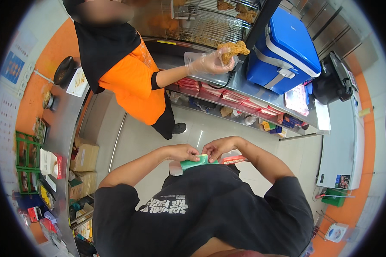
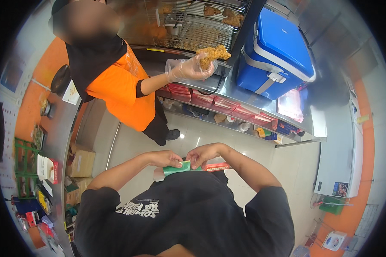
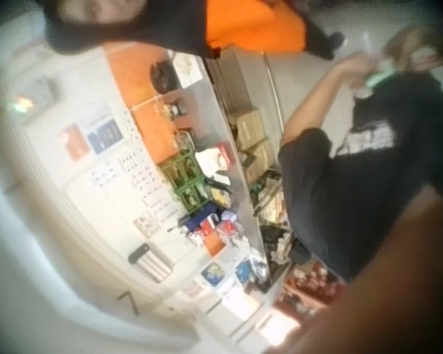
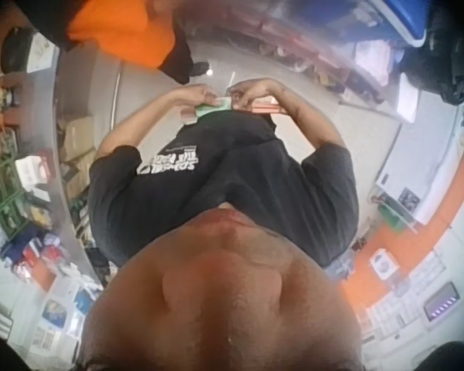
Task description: The person sits at a counter and folds flat white cardboard sheets into small rectangular boxes. They apply adhesive tape to secure the edges and stack the finished boxes on the counter. A coworker in an orange shirt is visible in the background, occasionally handling food items.
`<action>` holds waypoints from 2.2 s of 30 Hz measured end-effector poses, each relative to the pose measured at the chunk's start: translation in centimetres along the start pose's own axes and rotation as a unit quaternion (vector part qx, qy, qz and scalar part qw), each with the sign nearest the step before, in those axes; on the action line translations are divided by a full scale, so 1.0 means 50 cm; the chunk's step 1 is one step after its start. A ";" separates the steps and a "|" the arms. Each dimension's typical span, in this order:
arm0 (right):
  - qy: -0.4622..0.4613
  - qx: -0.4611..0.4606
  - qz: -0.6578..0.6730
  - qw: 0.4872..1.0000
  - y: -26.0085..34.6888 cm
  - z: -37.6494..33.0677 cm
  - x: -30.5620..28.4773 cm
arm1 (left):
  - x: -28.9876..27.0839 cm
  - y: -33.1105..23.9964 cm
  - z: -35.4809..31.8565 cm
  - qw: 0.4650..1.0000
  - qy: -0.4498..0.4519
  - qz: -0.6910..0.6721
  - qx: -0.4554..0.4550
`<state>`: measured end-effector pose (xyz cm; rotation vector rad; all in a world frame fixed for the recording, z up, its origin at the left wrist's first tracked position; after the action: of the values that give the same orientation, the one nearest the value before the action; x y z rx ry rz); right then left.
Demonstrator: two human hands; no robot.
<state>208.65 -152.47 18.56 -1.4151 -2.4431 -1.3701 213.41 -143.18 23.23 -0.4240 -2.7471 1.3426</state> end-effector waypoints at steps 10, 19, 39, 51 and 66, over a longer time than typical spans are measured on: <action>-0.426 -0.134 -0.194 0.873 0.376 -0.452 -0.129 | 0.057 0.066 0.049 0.991 0.026 -0.131 0.006; -0.633 -0.254 -0.110 0.723 0.703 -0.628 -0.437 | 0.084 0.057 0.107 0.985 0.040 -0.154 0.068; -0.633 -0.162 -0.179 0.736 0.760 -0.562 -0.651 | 0.029 0.101 0.105 0.982 -0.003 -0.176 0.070; -0.075 0.021 -0.190 0.979 0.168 -0.060 -0.059 | -0.028 0.060 0.062 0.984 0.006 -0.164 0.065; -0.154 -0.061 -0.132 0.977 0.137 -0.075 -0.008 | -0.014 0.085 0.054 0.967 0.056 -0.247 0.003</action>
<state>212.22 -153.84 25.37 -1.4706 -2.8803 -1.4697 214.58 -142.95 18.31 0.1762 -2.5133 1.1530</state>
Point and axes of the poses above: each hand's wrist, its own z-axis towards the middle knuckle, its own x-axis out of the palm, y = z × x, the point moved 10 cm from there along z, towards the middle knuckle, and after that the axes turned 10 degrees about z, right-handed, at the moved point
